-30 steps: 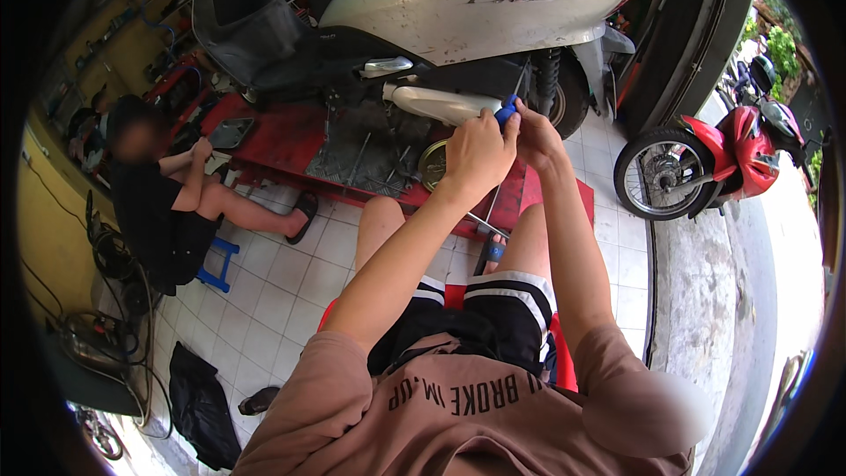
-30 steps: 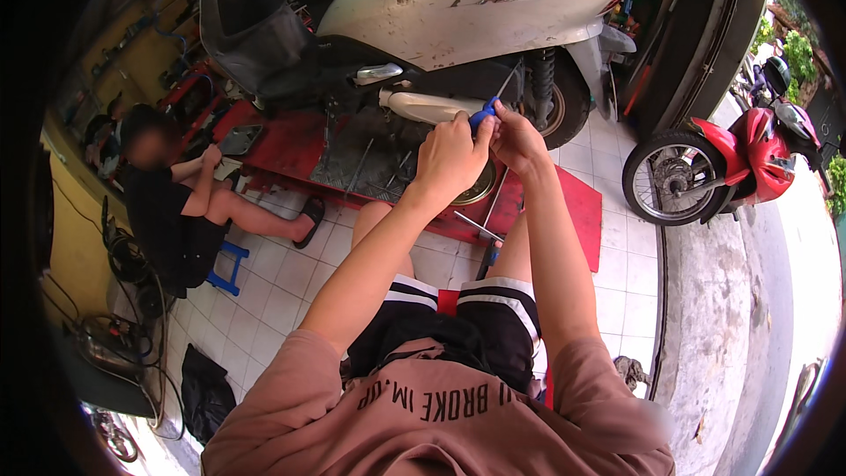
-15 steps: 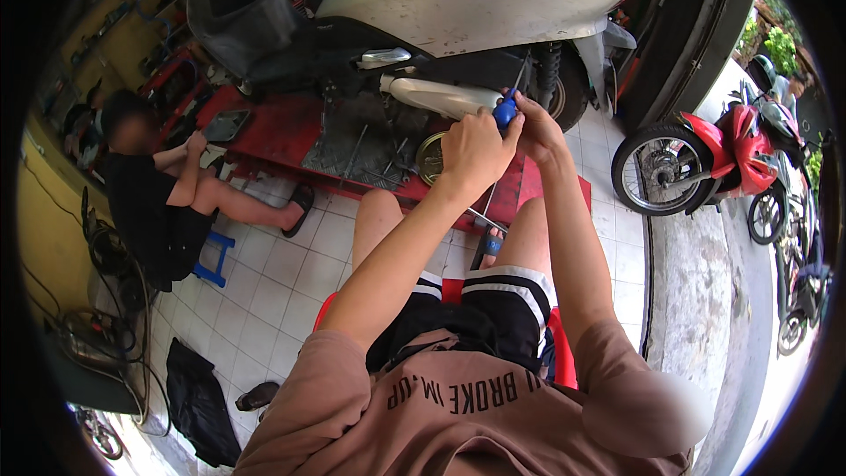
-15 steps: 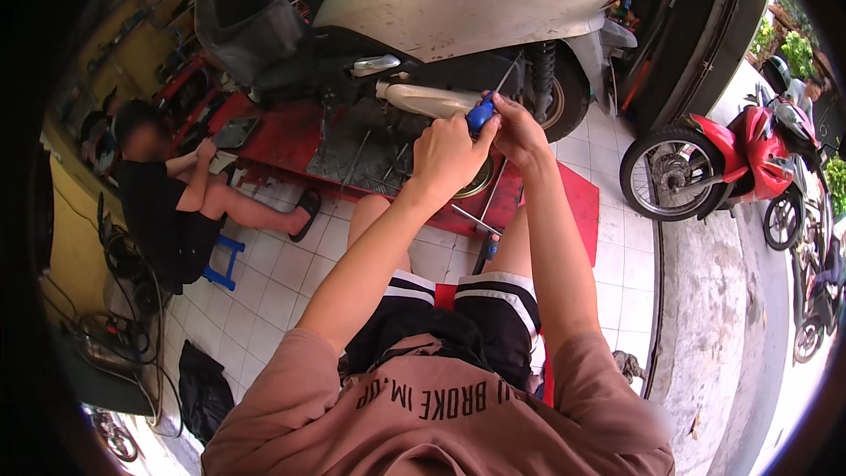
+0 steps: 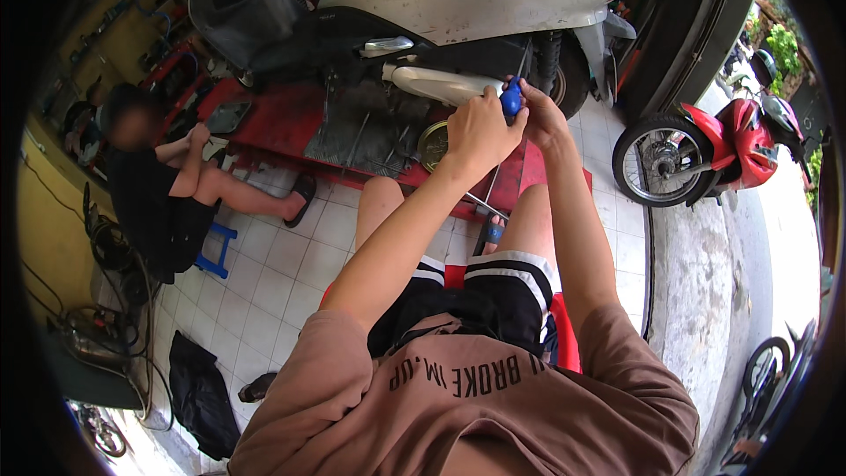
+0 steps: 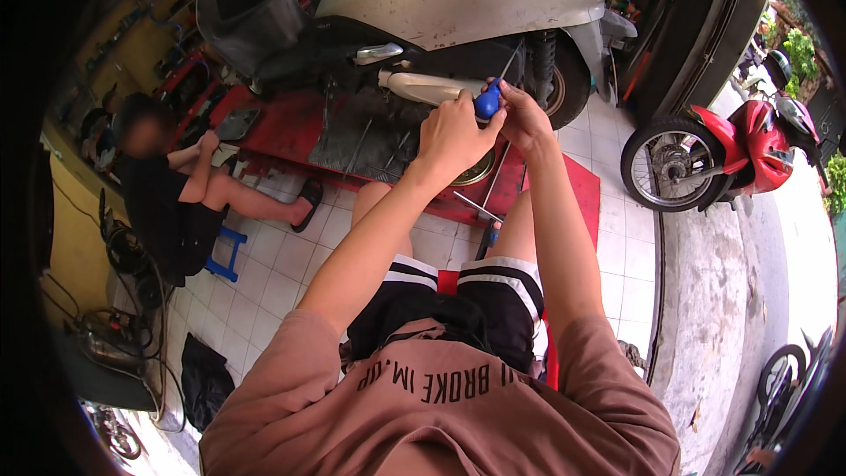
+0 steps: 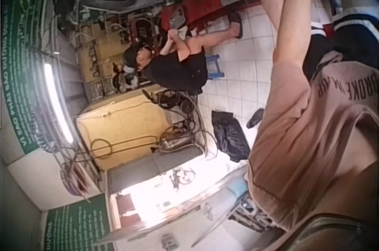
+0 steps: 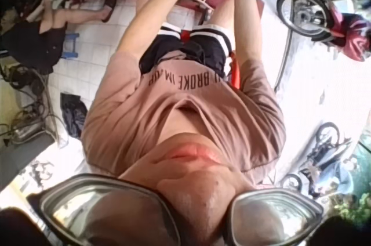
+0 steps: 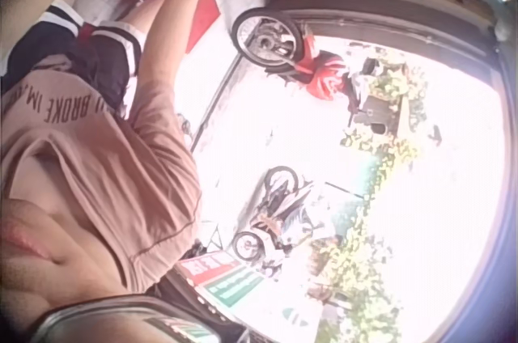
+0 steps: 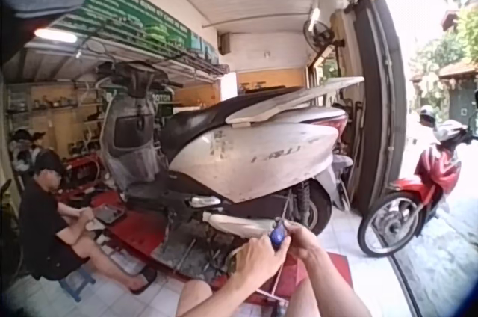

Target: The person sits on a stool in a workshop and uses a screwdriver and a wrench to work on the engine area of a white scooter. They repeatedly tighten and loosen bolts on the engine casing while another person works in the background.

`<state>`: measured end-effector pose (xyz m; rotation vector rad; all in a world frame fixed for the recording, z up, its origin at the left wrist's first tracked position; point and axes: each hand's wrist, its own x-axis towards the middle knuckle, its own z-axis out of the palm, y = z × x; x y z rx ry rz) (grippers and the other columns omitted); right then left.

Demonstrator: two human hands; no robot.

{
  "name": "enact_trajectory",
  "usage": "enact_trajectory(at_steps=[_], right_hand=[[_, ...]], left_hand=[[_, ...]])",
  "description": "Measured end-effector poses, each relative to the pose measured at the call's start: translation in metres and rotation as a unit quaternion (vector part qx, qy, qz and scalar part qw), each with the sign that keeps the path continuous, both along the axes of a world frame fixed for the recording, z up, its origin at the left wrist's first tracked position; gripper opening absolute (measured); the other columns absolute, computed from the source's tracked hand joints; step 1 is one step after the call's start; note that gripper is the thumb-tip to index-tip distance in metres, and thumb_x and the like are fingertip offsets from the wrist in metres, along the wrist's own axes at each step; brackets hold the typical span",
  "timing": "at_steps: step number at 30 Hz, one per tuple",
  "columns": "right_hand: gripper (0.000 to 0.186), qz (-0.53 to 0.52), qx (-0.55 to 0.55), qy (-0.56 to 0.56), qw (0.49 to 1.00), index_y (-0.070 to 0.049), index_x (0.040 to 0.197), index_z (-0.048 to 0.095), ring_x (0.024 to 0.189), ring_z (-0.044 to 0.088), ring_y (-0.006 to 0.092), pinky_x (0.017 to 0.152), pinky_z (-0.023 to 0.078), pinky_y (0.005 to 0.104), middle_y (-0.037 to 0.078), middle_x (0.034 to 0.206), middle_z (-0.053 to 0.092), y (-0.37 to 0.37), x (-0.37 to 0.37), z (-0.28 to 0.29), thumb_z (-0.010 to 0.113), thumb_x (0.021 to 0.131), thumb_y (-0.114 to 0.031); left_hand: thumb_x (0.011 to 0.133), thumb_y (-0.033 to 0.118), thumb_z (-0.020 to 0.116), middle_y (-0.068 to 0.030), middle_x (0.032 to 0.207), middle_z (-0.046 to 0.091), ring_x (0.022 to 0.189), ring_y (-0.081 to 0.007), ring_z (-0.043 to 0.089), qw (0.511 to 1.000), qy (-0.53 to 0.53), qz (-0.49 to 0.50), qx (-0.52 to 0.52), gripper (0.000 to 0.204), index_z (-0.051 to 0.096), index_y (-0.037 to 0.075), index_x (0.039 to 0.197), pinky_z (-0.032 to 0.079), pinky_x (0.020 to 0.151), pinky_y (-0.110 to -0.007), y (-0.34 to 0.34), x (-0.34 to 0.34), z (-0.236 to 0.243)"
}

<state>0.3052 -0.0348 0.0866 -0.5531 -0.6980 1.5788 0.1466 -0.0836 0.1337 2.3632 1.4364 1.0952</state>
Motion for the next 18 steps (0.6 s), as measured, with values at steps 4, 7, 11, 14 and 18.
enact_trajectory(at_steps=[4, 7, 11, 14, 18], right_hand=[[0.026, 0.008, -0.028, 0.031, 0.999, -0.004, 0.098, 0.059, 0.079, 0.06, 0.0174, 0.079, 0.05, 0.0327, 0.006, 0.086, 0.061, 0.002, 0.0, -0.001, 0.059, 0.092, -0.029], [0.026, 0.041, 0.023, 0.047, 0.998, -0.003, 0.102, 0.059, 0.081, 0.06, 0.0172, 0.08, 0.05, 0.0306, 0.006, 0.091, 0.062, 0.005, 0.002, 0.0, 0.058, 0.092, -0.027], [0.027, 0.035, 0.057, -0.003, 0.998, -0.003, 0.106, 0.059, 0.083, 0.06, 0.0166, 0.082, 0.05, 0.0306, 0.006, 0.094, 0.062, 0.005, 0.007, -0.005, 0.059, 0.092, -0.027], [0.024, -0.028, -0.027, 0.0, 0.999, -0.005, 0.093, 0.06, 0.076, 0.058, 0.0151, 0.077, 0.049, 0.0318, 0.003, 0.084, 0.06, 0.004, 0.004, -0.005, 0.061, 0.091, -0.029], [0.027, -0.045, -0.028, -0.033, 0.998, -0.009, 0.084, 0.059, 0.067, 0.054, 0.0115, 0.068, 0.048, 0.0279, 0.0, 0.074, 0.057, 0.006, -0.005, 0.005, 0.066, 0.087, -0.034]], left_hand=[[0.091, 0.045, 0.048, -0.0288, 0.071, 0.063, 0.072, -0.0425, 0.065, 0.998, -0.008, -0.034, -0.057, 0.058, 0.064, -0.008, 0.074, 0.054, 0.065, -0.047, 0.001, 0.005, 0.007], [0.092, 0.045, 0.045, -0.0317, 0.073, 0.061, 0.077, -0.048, 0.062, 0.989, -0.082, -0.016, -0.12, 0.059, 0.065, -0.009, 0.076, 0.05, 0.073, -0.051, 0.013, 0.012, -0.003], [0.092, 0.045, 0.044, -0.0316, 0.076, 0.062, 0.077, -0.0487, 0.061, 0.988, -0.11, -0.034, -0.101, 0.058, 0.065, -0.008, 0.08, 0.048, 0.075, -0.051, 0.017, 0.01, -0.011], [0.089, 0.047, 0.05, -0.029, 0.074, 0.063, 0.075, -0.0467, 0.062, 0.993, -0.069, -0.044, -0.08, 0.058, 0.064, -0.008, 0.077, 0.05, 0.071, -0.05, 0.006, 0.007, -0.003], [0.092, 0.045, 0.047, -0.0279, 0.07, 0.062, 0.07, -0.0454, 0.062, 0.991, -0.072, -0.052, -0.098, 0.058, 0.063, -0.009, 0.077, 0.049, 0.065, -0.05, 0.011, 0.007, -0.012]])
